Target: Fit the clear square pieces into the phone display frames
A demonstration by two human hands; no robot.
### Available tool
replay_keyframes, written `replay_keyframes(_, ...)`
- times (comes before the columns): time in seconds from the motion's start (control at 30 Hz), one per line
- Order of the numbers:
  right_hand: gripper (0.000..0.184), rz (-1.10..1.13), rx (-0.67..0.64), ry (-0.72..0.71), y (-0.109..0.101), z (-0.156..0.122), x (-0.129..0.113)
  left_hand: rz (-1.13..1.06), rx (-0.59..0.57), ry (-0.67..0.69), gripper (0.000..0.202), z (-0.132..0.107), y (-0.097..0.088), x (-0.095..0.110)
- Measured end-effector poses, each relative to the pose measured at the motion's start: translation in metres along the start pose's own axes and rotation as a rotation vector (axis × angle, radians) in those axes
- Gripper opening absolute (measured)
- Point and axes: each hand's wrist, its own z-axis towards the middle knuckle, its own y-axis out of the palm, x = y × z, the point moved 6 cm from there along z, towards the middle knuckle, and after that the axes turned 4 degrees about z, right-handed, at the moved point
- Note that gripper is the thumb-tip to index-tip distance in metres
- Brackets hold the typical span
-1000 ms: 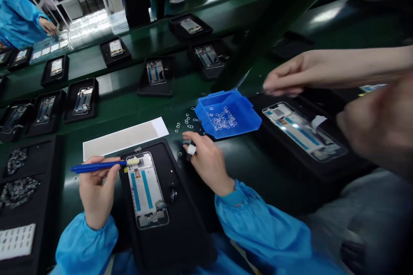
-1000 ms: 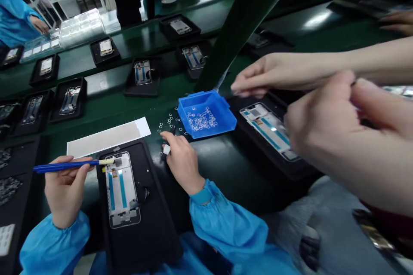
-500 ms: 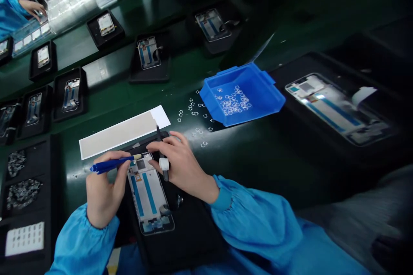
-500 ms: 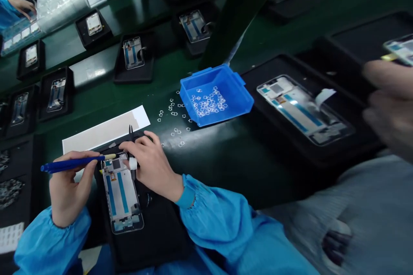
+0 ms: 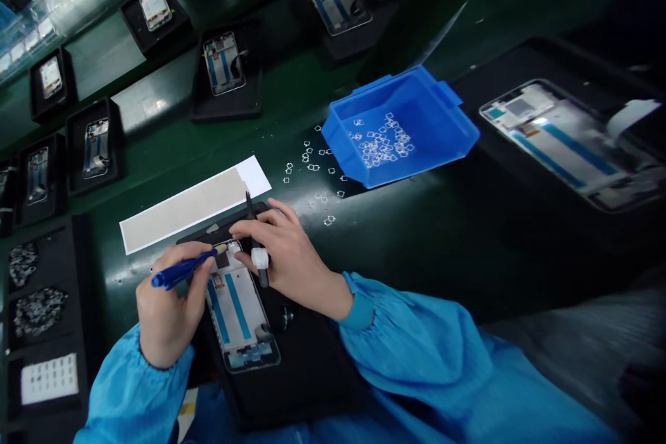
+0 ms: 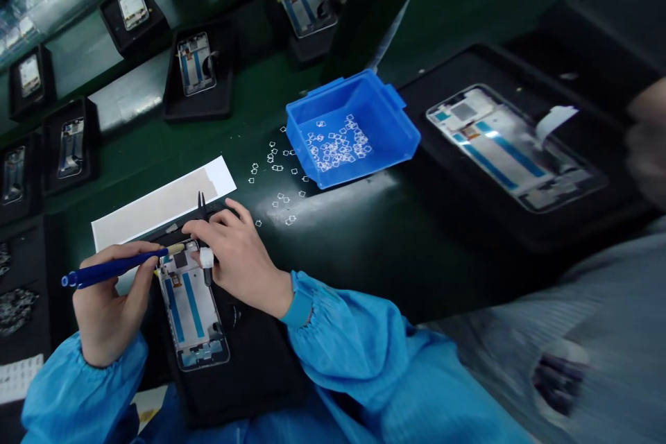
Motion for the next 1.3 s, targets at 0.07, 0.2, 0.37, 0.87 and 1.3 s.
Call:
replay_keyframes(0.07, 0.023, 0.006, 0.000, 0.001, 0.000, 0.000, 0.000, 0.014, 0.006, 0.023, 0.012, 0.000, -0.001, 0.003)
replay_keyframes(0.2, 0.023, 0.020, -0.012, 0.012, 0.000, 0.001, 0.000, 0.007, 0.018, 0.045, 0.011, 0.002, -0.001, 0.005)
replay_keyframes(0.37, 0.022, 0.028, -0.007, 0.008, 0.000, 0.000, 0.001, -0.016, -0.008, 0.103, 0.013, 0.000, 0.002, 0.008)
replay_keyframes(0.87, 0.022, 0.038, -0.024, 0.014, 0.000, -0.001, 0.002, 0.015, 0.027, 0.239, 0.022, -0.014, 0.003, 0.017)
replay_keyframes(1.3, 0.019, 0.000, -0.037, 0.026, -0.002, 0.004, -0.001, 0.033, 0.085, 0.237, 0.024, -0.016, -0.001, 0.011)
